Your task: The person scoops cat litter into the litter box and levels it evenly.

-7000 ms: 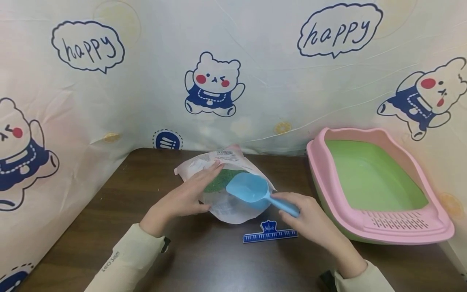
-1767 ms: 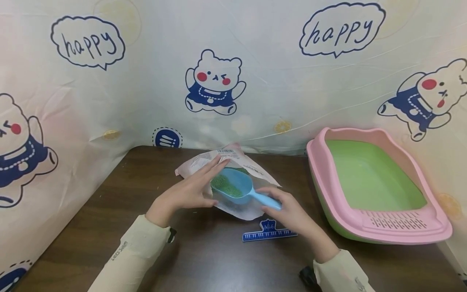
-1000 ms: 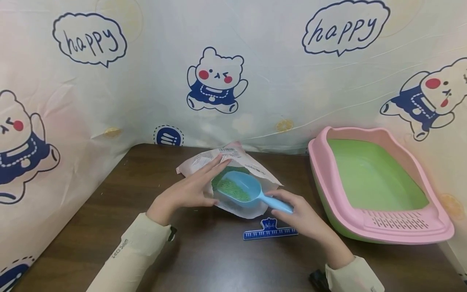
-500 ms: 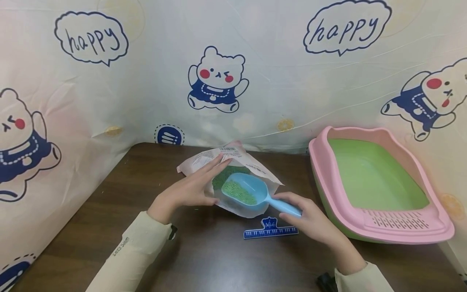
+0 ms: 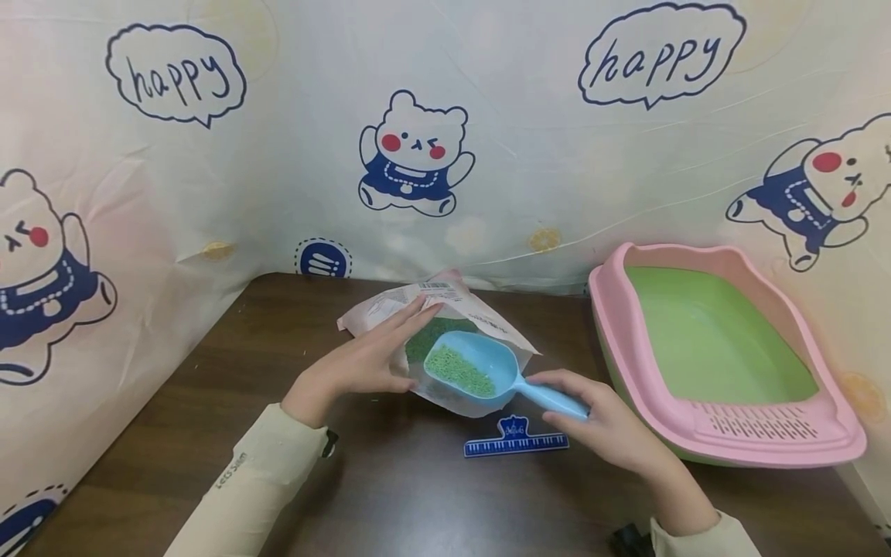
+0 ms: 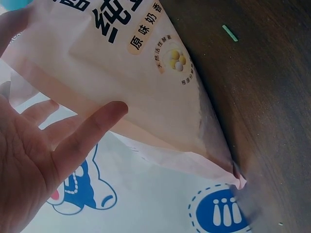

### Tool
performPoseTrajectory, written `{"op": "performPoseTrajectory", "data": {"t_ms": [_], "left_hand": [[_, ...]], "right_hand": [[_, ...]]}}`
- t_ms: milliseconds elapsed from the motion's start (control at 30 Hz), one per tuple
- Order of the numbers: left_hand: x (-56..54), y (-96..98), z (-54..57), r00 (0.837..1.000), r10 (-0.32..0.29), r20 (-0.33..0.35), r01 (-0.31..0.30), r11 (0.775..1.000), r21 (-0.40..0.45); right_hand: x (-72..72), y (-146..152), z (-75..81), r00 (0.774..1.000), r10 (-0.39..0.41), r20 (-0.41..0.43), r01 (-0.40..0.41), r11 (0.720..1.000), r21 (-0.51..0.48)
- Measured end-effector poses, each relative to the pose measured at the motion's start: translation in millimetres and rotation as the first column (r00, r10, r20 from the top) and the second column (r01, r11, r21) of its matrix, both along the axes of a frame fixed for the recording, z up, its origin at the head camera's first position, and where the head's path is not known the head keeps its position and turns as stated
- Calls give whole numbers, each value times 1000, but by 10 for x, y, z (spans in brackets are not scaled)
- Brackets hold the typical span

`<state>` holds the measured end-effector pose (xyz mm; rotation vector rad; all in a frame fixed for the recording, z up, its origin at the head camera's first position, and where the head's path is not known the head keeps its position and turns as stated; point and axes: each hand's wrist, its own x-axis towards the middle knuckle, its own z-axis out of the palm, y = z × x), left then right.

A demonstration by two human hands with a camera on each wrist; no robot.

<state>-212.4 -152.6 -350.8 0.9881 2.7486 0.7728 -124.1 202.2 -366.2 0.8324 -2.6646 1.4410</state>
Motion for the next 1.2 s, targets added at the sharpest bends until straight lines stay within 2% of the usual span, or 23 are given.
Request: {"op": "performPoseTrajectory", "data": {"t_ms": [433, 667, 767, 967, 1200], "left_hand": [[-4, -3, 0, 1000, -5, -3, 5, 1000, 12], [-5, 0, -3, 1000, -6, 15, 6, 1000, 25], [-7, 3, -3, 1000, -8, 22, 7, 1000, 28], [-8, 5, -7, 1000, -10, 22, 10, 1000, 28], [-31, 2, -32, 1000, -4, 28, 4, 1000, 22]], "right_hand": [[79, 49, 65, 998, 10, -60, -11, 1000, -16], [108, 97, 96, 999, -4, -45, 3, 1000, -23], [118, 118, 108, 998, -16, -61, 15, 1000, -17], [131, 159, 130, 995, 9, -96, -13, 999, -40], [169, 200, 165, 996, -3, -90, -1, 999, -47]]}}
